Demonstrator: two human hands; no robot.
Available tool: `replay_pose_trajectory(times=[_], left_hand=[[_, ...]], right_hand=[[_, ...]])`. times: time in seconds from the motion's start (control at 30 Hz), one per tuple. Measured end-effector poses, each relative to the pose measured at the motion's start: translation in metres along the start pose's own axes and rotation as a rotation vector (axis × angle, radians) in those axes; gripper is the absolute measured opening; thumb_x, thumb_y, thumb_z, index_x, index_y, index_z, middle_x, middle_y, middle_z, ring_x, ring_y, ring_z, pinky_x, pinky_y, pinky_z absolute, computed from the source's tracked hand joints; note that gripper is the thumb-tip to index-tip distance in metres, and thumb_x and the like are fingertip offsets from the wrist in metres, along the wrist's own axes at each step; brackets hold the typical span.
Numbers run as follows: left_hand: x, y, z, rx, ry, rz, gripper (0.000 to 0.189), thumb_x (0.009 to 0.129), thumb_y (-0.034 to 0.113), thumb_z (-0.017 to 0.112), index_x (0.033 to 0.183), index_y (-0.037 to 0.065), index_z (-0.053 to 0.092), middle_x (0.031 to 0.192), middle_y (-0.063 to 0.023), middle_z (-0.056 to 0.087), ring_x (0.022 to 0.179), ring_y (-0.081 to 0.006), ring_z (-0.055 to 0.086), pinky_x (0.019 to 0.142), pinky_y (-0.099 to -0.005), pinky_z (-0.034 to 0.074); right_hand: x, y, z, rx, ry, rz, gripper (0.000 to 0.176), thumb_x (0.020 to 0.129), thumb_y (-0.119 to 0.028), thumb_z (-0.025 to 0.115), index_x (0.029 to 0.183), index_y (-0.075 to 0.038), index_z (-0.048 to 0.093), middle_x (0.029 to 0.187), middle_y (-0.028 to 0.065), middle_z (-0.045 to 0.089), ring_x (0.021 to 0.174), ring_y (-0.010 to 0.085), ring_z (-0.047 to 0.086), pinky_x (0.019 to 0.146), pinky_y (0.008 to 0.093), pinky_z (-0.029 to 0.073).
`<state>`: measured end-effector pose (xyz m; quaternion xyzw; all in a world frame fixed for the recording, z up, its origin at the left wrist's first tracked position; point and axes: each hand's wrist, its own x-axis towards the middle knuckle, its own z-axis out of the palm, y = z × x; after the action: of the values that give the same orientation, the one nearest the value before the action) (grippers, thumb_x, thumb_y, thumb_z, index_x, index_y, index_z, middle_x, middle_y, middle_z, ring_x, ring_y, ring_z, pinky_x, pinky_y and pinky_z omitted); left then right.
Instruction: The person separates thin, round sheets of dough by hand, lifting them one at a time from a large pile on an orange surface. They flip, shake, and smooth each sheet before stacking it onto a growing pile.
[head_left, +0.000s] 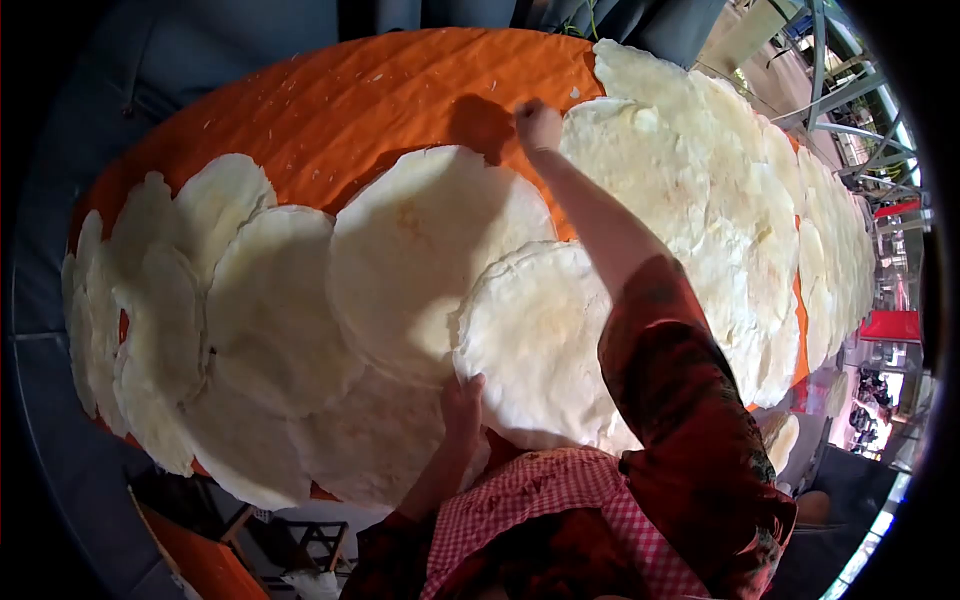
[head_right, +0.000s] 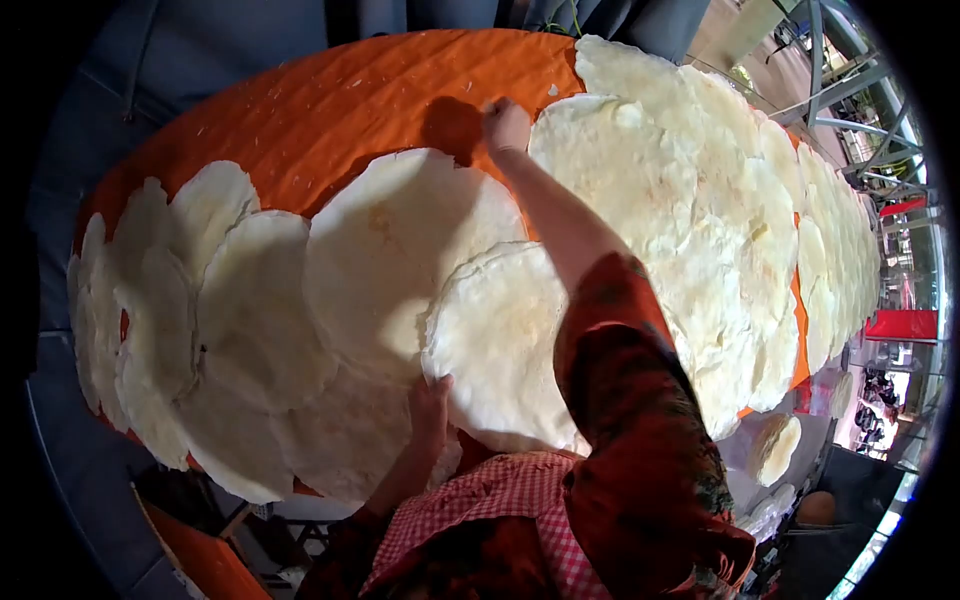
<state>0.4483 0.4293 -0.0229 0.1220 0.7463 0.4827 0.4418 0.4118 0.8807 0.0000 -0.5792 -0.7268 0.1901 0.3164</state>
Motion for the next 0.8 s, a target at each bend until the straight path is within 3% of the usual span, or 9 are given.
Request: replay_pose_trajectory(times=[0.1,0.17,0.2,0.27,0.33,0.5,0.53,0.67,0.8], left_hand=[[-0.003,0.004,0.001,0.046,0.028,0.014,0.03,0.079,0.025,0.062,0.089,-0.003,0.061,0.073,-0.0099,0.062,0.067,-0.021,0.057,0.061,-0.0372,0.045],[0.002,0.001,-0.002,0.039,-0.004,-0.115,0.033,0.079,0.029,0.061,0.09,-0.003,0.061,0.077,-0.0114,0.063,0.07,-0.0213,0.058,0.062,-0.0382,0.045],[0.001,-0.011,-0.003,-0.056,-0.02,-0.044,0.032,0.082,0.028,0.057,0.093,-0.002,0.061,0.082,-0.0106,0.064,0.073,-0.0206,0.059,0.066,-0.0368,0.046],[0.005,-0.023,-0.008,-0.155,-0.142,0.011,0.031,0.087,0.028,0.052,0.1,0.001,0.061,0.086,-0.0067,0.064,0.076,-0.0191,0.059,0.069,-0.035,0.047],[-0.009,0.003,-0.012,-0.522,-0.224,-0.155,0.031,0.089,0.027,0.049,0.107,0.004,0.06,0.088,-0.0048,0.064,0.077,-0.0175,0.059,0.07,-0.0334,0.047],[-0.034,0.038,-0.009,-0.656,-0.253,-0.172,0.021,0.092,0.028,0.047,0.097,0.01,0.057,0.077,0.0001,0.056,0.067,-0.0113,0.053,0.06,-0.0281,0.043],[-0.032,0.033,-0.009,-0.648,-0.273,-0.162,0.019,0.092,0.028,0.048,0.091,0.011,0.056,0.073,0.0011,0.053,0.063,-0.0101,0.051,0.056,-0.0268,0.041],[-0.05,0.049,-0.002,-0.544,-0.308,-0.066,0.021,0.092,0.025,0.051,0.075,0.013,0.048,0.06,0.0041,0.04,0.051,-0.007,0.041,0.046,-0.0228,0.033],[-0.04,0.034,0.009,-0.61,-0.198,0.019,0.014,0.09,0.017,0.055,0.078,0.011,0.05,0.06,0.0045,0.042,0.051,-0.0055,0.041,0.045,-0.0201,0.032]], right_hand=[[-0.057,-0.071,-0.113,0.41,-0.207,-0.267,0.017,0.08,-0.016,0.067,0.082,0.0,0.061,0.07,0.0097,0.059,0.063,0.0182,0.057,0.06,0.025,0.045],[-0.14,-0.108,-0.19,0.601,-0.288,-0.422,0.009,0.079,-0.004,0.067,0.084,0.001,0.062,0.071,0.0072,0.061,0.061,0.0161,0.058,0.056,0.0265,0.046],[-0.18,-0.12,-0.236,0.409,-0.348,-0.601,0.006,0.08,-0.002,0.066,0.086,-0.001,0.065,0.073,0.0061,0.062,0.062,0.0158,0.059,0.058,0.0266,0.048],[-0.24,-0.128,-0.282,0.723,-0.431,-0.841,0.013,0.079,-0.004,0.064,0.091,0.0,0.067,0.077,0.0085,0.061,0.066,0.0195,0.06,0.057,0.0287,0.049],[-0.288,-0.128,-0.31,1.067,-0.485,-1.058,0.024,0.075,-0.002,0.062,0.099,0.003,0.067,0.088,0.0116,0.061,0.07,0.0224,0.059,0.057,0.0317,0.05],[-0.34,-0.159,-0.372,1.409,-0.613,-1.014,0.022,0.08,-0.005,0.061,0.099,0.005,0.064,0.084,0.0154,0.061,0.065,0.0218,0.053,0.057,0.0364,0.05],[-0.351,-0.165,-0.377,1.488,-0.474,-1.027,0.017,0.08,-0.005,0.063,0.094,0.005,0.064,0.082,0.0154,0.062,0.064,0.0222,0.055,0.055,0.0342,0.05],[-0.372,-0.166,-0.391,1.51,-0.462,-1.051,0.021,0.081,-0.008,0.061,0.097,0.006,0.061,0.083,0.017,0.062,0.064,0.0229,0.056,0.057,0.0346,0.05],[-0.387,-0.16,-0.399,1.436,-0.455,-1.027,0.024,0.083,-0.012,0.06,0.099,0.006,0.058,0.084,0.0187,0.062,0.065,0.0236,0.057,0.059,0.0349,0.05]])
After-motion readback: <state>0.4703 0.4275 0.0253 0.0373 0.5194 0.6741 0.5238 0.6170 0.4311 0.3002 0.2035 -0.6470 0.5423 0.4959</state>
